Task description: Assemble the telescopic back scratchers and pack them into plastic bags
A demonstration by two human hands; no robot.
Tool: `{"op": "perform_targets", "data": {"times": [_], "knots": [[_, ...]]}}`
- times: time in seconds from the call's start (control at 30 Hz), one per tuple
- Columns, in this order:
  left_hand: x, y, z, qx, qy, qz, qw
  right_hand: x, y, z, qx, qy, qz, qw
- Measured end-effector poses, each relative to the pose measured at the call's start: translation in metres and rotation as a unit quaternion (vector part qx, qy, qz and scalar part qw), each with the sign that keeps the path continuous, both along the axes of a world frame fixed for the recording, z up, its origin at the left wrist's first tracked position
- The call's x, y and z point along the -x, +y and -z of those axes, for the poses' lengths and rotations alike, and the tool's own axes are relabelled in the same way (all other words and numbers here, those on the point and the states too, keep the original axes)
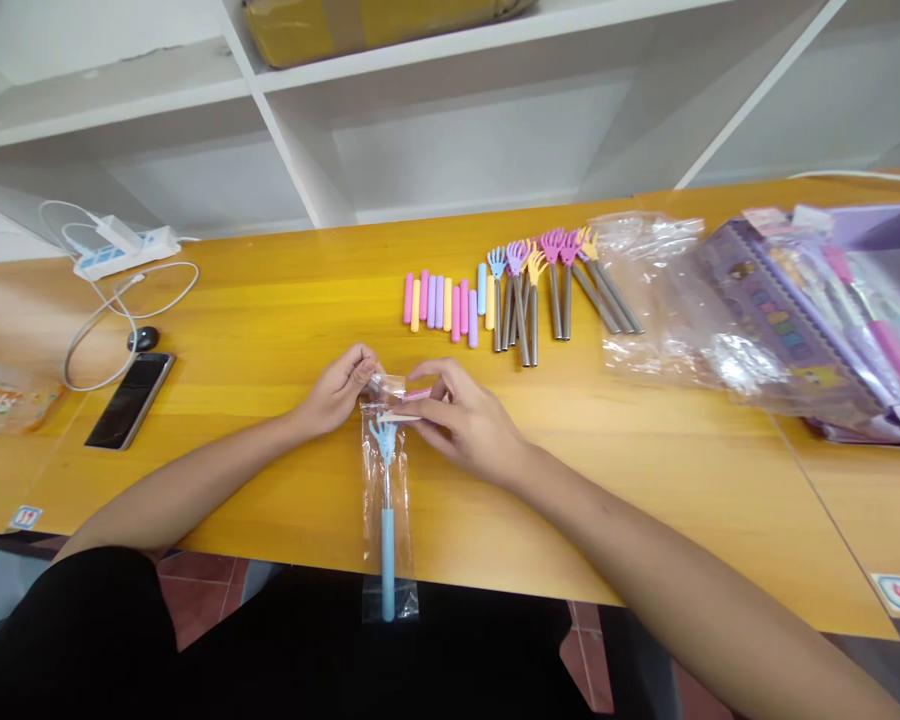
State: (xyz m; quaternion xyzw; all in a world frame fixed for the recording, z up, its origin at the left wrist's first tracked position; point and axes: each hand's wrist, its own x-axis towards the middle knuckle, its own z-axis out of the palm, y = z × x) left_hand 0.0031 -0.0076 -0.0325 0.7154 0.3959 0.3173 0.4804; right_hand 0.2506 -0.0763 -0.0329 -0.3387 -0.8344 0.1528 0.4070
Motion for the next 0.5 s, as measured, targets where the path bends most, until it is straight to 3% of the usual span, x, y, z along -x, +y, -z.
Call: {"op": "perform_targets", "data": {"times": [0.3, 0.5], "knots": [[-0.0015, -0.0012, -0.0039, -0.031, 0.016, 0.011, 0.999, 0.0053, -0.0007, 0.0037, -0.008, -0.086, -0.011, 0.996], [0.0008, -0.0013, -0.0006, -0.024, -0.012, 0.08, 0.996, 0.0049, 0.0011, 0.0012, 0.002, -0.044, 0.012, 0.999]]}}
